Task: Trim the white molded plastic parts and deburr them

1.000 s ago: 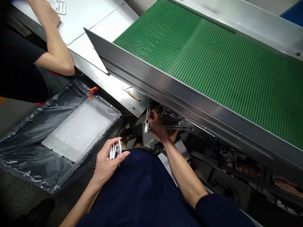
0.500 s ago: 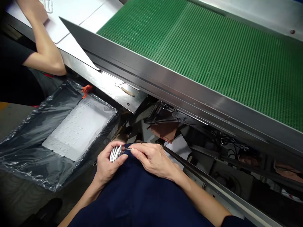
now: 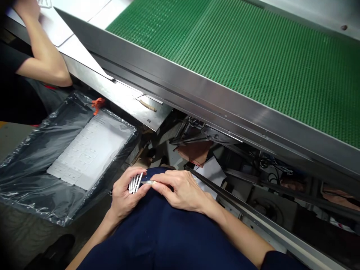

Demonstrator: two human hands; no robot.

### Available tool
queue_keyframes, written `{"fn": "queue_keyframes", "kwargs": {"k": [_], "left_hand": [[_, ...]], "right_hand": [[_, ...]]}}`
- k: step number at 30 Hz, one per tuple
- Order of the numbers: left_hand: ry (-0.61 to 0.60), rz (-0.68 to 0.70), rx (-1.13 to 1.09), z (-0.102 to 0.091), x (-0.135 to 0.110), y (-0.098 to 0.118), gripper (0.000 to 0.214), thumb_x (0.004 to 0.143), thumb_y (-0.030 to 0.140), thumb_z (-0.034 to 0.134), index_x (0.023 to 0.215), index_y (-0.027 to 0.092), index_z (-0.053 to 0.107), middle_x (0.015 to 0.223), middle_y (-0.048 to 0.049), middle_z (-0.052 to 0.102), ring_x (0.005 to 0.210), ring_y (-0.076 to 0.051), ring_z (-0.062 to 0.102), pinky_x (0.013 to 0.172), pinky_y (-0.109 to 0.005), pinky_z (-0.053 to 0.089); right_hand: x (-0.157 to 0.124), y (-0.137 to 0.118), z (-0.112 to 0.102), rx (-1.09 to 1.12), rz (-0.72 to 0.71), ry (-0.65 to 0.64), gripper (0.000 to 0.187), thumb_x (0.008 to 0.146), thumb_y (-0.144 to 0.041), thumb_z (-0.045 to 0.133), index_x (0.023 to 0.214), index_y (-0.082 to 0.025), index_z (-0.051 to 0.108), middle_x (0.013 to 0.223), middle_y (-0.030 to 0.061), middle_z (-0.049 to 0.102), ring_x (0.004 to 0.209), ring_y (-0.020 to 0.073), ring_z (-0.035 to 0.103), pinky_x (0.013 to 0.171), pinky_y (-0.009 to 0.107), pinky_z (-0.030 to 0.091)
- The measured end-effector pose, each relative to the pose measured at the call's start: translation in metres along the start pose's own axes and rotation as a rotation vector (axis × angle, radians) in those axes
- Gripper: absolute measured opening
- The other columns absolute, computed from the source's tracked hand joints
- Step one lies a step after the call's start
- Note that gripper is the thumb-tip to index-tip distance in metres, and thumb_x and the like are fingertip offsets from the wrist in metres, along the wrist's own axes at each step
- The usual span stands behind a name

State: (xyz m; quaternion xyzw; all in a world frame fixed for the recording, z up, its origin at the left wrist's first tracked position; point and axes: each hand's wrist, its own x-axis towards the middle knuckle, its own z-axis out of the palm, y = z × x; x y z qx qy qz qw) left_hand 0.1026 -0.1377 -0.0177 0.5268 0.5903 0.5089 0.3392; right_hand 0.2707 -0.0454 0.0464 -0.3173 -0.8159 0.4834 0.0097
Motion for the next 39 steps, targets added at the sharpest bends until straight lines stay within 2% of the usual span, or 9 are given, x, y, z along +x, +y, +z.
{"fn": "queue_keyframes", "kwargs": {"k": [16,22,29,39], "left_hand": [[0.016,0.107,0.122,0.0030,0.0004,0.0039,0.028,0.077,0.012,0.065,0.104,0.014,0.055,0.093,-0.0078,0.061,0.086,-0.017,0.058,0.078,-0.029,0.047],[0.009,0.059,0.120,0.0013,0.0018,0.0032,0.030,0.077,0.021,0.067,0.104,0.016,0.054,0.093,-0.0075,0.060,0.084,-0.018,0.058,0.075,-0.030,0.048],[-0.022,0.064,0.144,0.0005,0.0043,0.0039,0.029,0.079,0.028,0.064,0.105,0.017,0.054,0.094,-0.0086,0.061,0.085,-0.020,0.059,0.075,-0.033,0.050],[-0.018,0.109,0.176,0.0044,0.0064,0.0077,0.025,0.079,0.019,0.063,0.103,0.018,0.055,0.091,-0.0075,0.063,0.082,-0.020,0.060,0.074,-0.032,0.050]], "right_hand": [[-0.0032,-0.0005,0.0034,-0.075,0.022,0.035,0.026,0.093,-0.032,0.043,0.107,-0.022,0.064,0.078,0.0018,0.062,0.068,0.0108,0.053,0.065,0.024,0.037],[-0.0021,0.0028,-0.0002,-0.049,-0.018,0.023,0.025,0.092,-0.032,0.045,0.105,-0.022,0.064,0.076,0.0011,0.062,0.066,0.0101,0.052,0.063,0.023,0.036],[-0.0009,0.0039,-0.0048,-0.046,-0.057,-0.022,0.027,0.092,-0.032,0.044,0.104,-0.020,0.065,0.071,0.0022,0.061,0.063,0.0112,0.051,0.060,0.024,0.036],[-0.0017,0.0080,-0.0036,-0.044,-0.020,0.002,0.026,0.092,-0.031,0.045,0.105,-0.021,0.065,0.072,0.0023,0.061,0.064,0.0115,0.053,0.062,0.023,0.038]]}}
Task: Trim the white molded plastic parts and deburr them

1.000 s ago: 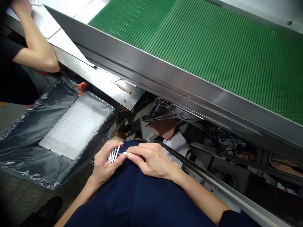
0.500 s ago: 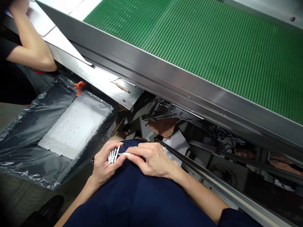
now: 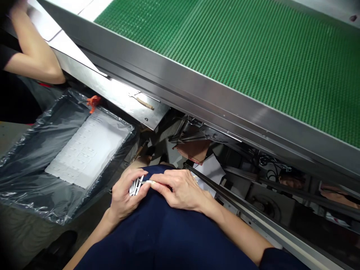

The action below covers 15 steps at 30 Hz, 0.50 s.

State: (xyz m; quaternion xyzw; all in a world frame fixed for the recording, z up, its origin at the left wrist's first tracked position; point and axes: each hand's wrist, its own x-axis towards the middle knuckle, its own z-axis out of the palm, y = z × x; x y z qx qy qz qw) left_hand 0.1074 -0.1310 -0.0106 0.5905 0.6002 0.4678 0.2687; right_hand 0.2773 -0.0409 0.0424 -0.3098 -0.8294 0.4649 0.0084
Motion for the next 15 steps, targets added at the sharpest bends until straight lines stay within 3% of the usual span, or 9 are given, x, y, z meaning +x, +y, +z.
{"fn": "queue_keyframes", "kwargs": {"k": [5,8,10,15], "left_hand": [[0.008,-0.048,-0.033,0.002,0.001,0.000,0.025,0.078,0.017,0.063,0.102,0.018,0.055,0.091,-0.0065,0.062,0.082,-0.018,0.060,0.075,-0.031,0.049],[0.002,-0.196,-0.063,0.004,0.002,-0.002,0.027,0.077,0.023,0.066,0.101,0.018,0.054,0.090,-0.0046,0.060,0.080,-0.017,0.059,0.073,-0.029,0.048],[-0.038,-0.319,-0.076,0.007,0.003,-0.003,0.035,0.074,0.025,0.067,0.106,0.020,0.052,0.092,-0.0038,0.060,0.082,-0.018,0.059,0.075,-0.030,0.048],[-0.122,-0.511,-0.144,0.009,-0.001,-0.007,0.061,0.063,0.019,0.071,0.117,0.021,0.044,0.100,-0.0048,0.060,0.090,-0.021,0.060,0.080,-0.034,0.049]], "right_hand": [[0.000,-0.002,0.002,0.039,0.043,0.038,0.025,0.092,-0.030,0.044,0.105,-0.022,0.064,0.083,0.0027,0.065,0.071,0.0117,0.056,0.068,0.023,0.040],[0.007,-0.002,0.004,0.148,0.141,0.123,0.027,0.092,-0.034,0.043,0.107,-0.020,0.061,0.089,0.0032,0.065,0.072,0.0108,0.056,0.067,0.022,0.041],[0.015,-0.001,0.006,0.224,0.237,0.160,0.032,0.089,-0.042,0.048,0.108,-0.020,0.059,0.079,0.0007,0.062,0.062,0.0091,0.052,0.060,0.021,0.040],[0.034,0.001,0.016,0.292,0.305,0.005,0.040,0.075,-0.055,0.061,0.094,-0.020,0.061,0.069,-0.0041,0.057,0.055,0.0071,0.046,0.050,0.019,0.033]]}}
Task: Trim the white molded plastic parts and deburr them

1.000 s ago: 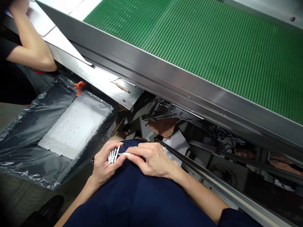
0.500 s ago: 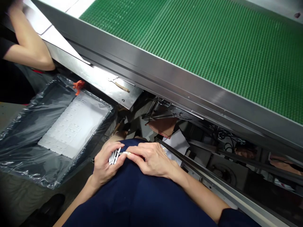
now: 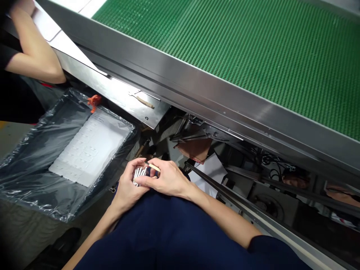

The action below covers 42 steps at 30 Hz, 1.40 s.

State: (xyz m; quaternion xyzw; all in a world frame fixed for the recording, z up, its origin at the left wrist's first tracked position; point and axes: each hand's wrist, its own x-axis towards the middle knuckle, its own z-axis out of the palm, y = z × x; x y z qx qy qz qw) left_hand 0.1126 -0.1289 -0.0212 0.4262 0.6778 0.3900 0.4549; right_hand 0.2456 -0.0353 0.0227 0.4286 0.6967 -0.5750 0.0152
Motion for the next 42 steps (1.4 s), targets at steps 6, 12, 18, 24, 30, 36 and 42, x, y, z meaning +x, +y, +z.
{"fn": "queue_keyframes", "kwargs": {"k": [6,12,18,24,30,36,42], "left_hand": [[-0.248,-0.079,-0.225,-0.022,0.004,-0.011,0.053,0.068,0.029,0.072,0.115,0.021,0.049,0.114,-0.0092,0.057,0.103,-0.026,0.056,0.086,-0.037,0.047],[-0.365,-0.185,-0.435,-0.029,0.010,-0.032,0.058,0.073,0.039,0.068,0.124,0.021,0.046,0.109,-0.0095,0.059,0.098,-0.026,0.058,0.080,-0.035,0.048],[-0.206,-0.176,-0.529,-0.016,0.008,-0.040,0.054,0.068,0.048,0.071,0.108,0.018,0.052,0.095,-0.0080,0.061,0.082,-0.022,0.059,0.069,-0.030,0.048],[-0.211,-0.085,-0.314,-0.017,0.004,-0.017,0.052,0.070,0.045,0.071,0.111,0.023,0.049,0.099,-0.0056,0.059,0.084,-0.021,0.057,0.070,-0.029,0.047],[-0.191,-0.065,-0.253,-0.011,-0.002,-0.010,0.037,0.080,0.036,0.062,0.112,0.025,0.046,0.098,-0.0046,0.059,0.089,-0.021,0.058,0.076,-0.031,0.046],[-0.100,0.005,-0.196,-0.004,-0.001,-0.006,0.035,0.077,0.039,0.065,0.104,0.023,0.049,0.091,-0.0026,0.057,0.080,-0.019,0.056,0.075,-0.032,0.044],[-0.044,0.171,-0.084,0.001,0.000,-0.004,0.032,0.078,0.030,0.065,0.104,0.022,0.049,0.091,-0.0025,0.055,0.080,-0.017,0.054,0.076,-0.031,0.043]], "right_hand": [[0.009,0.012,0.009,0.073,0.037,-0.027,0.040,0.075,-0.054,0.061,0.089,-0.017,0.063,0.073,-0.0021,0.061,0.055,0.0064,0.045,0.051,0.019,0.034],[0.017,0.022,0.009,0.164,0.072,-0.015,0.034,0.074,-0.048,0.064,0.085,-0.016,0.063,0.071,-0.0019,0.060,0.056,0.0063,0.045,0.050,0.018,0.034],[0.015,0.018,0.012,0.144,0.093,-0.013,0.036,0.075,-0.050,0.063,0.088,-0.016,0.064,0.073,-0.0015,0.062,0.056,0.0065,0.046,0.050,0.019,0.034],[0.007,0.014,0.007,0.122,0.028,-0.060,0.041,0.080,-0.056,0.055,0.088,-0.017,0.063,0.073,-0.0018,0.061,0.060,0.0082,0.048,0.054,0.020,0.034],[-0.013,0.010,-0.010,-0.070,-0.015,0.036,0.035,0.096,-0.044,0.030,0.105,-0.022,0.055,0.077,-0.0014,0.060,0.067,0.0101,0.053,0.065,0.022,0.037],[-0.033,0.005,-0.011,-0.286,-0.118,0.078,0.027,0.095,-0.035,0.036,0.092,-0.020,0.058,0.078,0.0011,0.061,0.067,0.0106,0.053,0.065,0.023,0.037],[-0.037,0.007,-0.009,-0.317,-0.202,0.089,0.026,0.094,-0.030,0.037,0.092,-0.018,0.061,0.075,0.0027,0.062,0.066,0.0110,0.054,0.066,0.023,0.038]]}}
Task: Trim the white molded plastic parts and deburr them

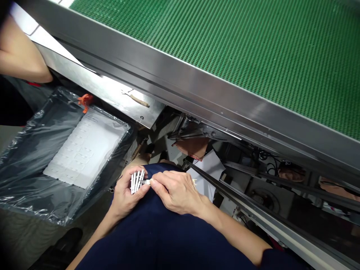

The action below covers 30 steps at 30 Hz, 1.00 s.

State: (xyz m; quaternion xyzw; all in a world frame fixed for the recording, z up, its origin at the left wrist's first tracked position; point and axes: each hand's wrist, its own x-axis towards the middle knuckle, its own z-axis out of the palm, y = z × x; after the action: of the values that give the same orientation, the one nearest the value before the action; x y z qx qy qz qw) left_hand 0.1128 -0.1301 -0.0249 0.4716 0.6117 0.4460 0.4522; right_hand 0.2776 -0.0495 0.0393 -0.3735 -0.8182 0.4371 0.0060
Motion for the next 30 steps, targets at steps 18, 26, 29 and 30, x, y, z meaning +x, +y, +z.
{"fn": "queue_keyframes", "kwargs": {"k": [18,26,29,30], "left_hand": [[0.047,0.113,0.125,0.001,0.002,0.004,0.031,0.077,0.023,0.065,0.104,0.020,0.050,0.093,-0.0039,0.056,0.085,-0.017,0.055,0.078,-0.029,0.044],[-0.071,-0.222,0.056,-0.002,-0.003,0.001,0.049,0.065,0.024,0.074,0.106,0.024,0.047,0.091,0.0000,0.062,0.077,-0.017,0.060,0.068,-0.026,0.048],[-0.169,-0.233,-0.056,-0.009,-0.004,-0.002,0.047,0.069,0.025,0.072,0.109,0.025,0.047,0.104,-0.0028,0.060,0.091,-0.019,0.060,0.079,-0.030,0.047],[-0.185,-0.221,-0.073,-0.011,-0.005,-0.002,0.044,0.071,0.027,0.072,0.108,0.025,0.048,0.109,-0.0036,0.059,0.094,-0.019,0.059,0.082,-0.030,0.046]], "right_hand": [[0.001,0.000,-0.001,0.061,0.098,0.019,0.027,0.095,-0.032,0.037,0.092,-0.019,0.061,0.079,0.0026,0.063,0.069,0.0110,0.056,0.067,0.023,0.040],[0.020,-0.002,0.005,0.397,0.127,-0.058,0.050,0.078,-0.044,0.064,0.123,-0.027,0.051,0.108,-0.0019,0.062,0.088,0.0110,0.059,0.076,0.020,0.045],[0.022,-0.001,0.008,0.414,0.168,-0.078,0.046,0.077,-0.045,0.064,0.118,-0.027,0.055,0.099,-0.0028,0.064,0.078,0.0096,0.059,0.068,0.019,0.045],[0.022,0.000,0.009,0.411,0.179,-0.085,0.046,0.076,-0.045,0.065,0.117,-0.028,0.055,0.097,-0.0032,0.064,0.072,0.0087,0.058,0.065,0.019,0.044]]}}
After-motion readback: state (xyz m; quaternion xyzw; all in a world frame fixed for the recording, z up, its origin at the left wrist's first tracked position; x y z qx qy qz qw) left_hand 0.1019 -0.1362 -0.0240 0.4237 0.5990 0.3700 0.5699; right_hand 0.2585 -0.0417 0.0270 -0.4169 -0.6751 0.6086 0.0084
